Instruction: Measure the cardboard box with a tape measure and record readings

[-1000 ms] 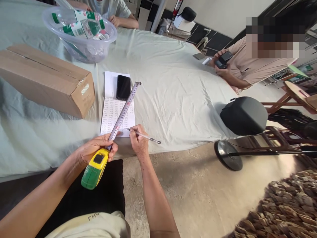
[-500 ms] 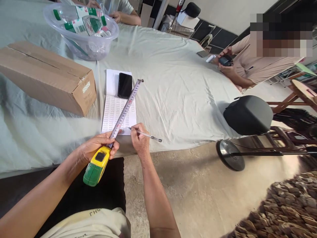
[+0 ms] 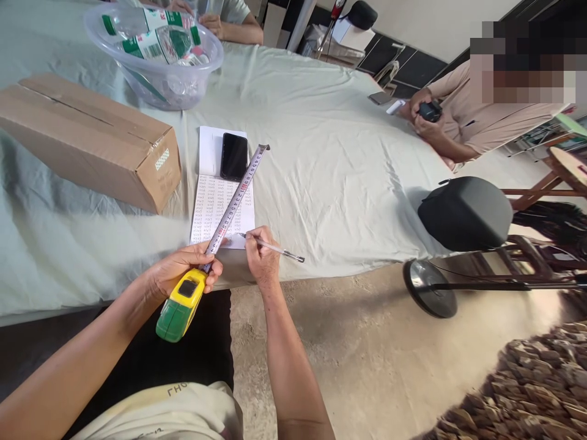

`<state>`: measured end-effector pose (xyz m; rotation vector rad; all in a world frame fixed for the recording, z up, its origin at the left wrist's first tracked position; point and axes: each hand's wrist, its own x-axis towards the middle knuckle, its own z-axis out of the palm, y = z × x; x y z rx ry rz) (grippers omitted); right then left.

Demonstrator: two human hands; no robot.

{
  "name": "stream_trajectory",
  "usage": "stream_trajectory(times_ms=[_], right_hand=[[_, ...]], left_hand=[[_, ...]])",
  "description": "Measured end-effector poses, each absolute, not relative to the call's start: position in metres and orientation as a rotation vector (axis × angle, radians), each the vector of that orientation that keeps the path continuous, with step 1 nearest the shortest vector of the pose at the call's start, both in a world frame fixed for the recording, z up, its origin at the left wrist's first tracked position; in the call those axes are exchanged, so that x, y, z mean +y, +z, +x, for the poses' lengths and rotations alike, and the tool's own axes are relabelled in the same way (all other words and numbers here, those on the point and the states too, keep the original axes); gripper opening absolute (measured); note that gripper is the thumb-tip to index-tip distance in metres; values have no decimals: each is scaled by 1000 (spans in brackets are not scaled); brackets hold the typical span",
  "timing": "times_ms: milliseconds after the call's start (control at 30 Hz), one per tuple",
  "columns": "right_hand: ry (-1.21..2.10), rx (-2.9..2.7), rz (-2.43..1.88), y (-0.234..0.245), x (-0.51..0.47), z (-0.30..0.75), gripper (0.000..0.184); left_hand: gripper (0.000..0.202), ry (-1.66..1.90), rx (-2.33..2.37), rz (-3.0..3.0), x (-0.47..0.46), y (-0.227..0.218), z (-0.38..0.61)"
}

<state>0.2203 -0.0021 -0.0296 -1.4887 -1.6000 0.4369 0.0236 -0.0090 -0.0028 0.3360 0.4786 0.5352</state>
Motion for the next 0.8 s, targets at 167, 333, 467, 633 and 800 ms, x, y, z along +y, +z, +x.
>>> stream_trajectory(times_ms=[167, 333, 467, 633, 800], right_hand=[[400, -1592, -1479, -31, -2, 220, 14], [406, -1545, -1464, -32, -2, 221, 14], [406, -1573, -1483, -33, -1, 220, 13], [361, -1593, -1495, -33, -1, 220, 14], [360, -1610, -1486, -33, -1, 220, 14]], left_hand=[[24, 527, 488, 346, -9, -3, 24], [22, 525, 501, 345, -10, -3, 24], [21, 525, 500, 347, -10, -2, 24], [25, 530, 490, 348, -10, -2, 25], [29, 528, 502, 351, -10, -2, 24]])
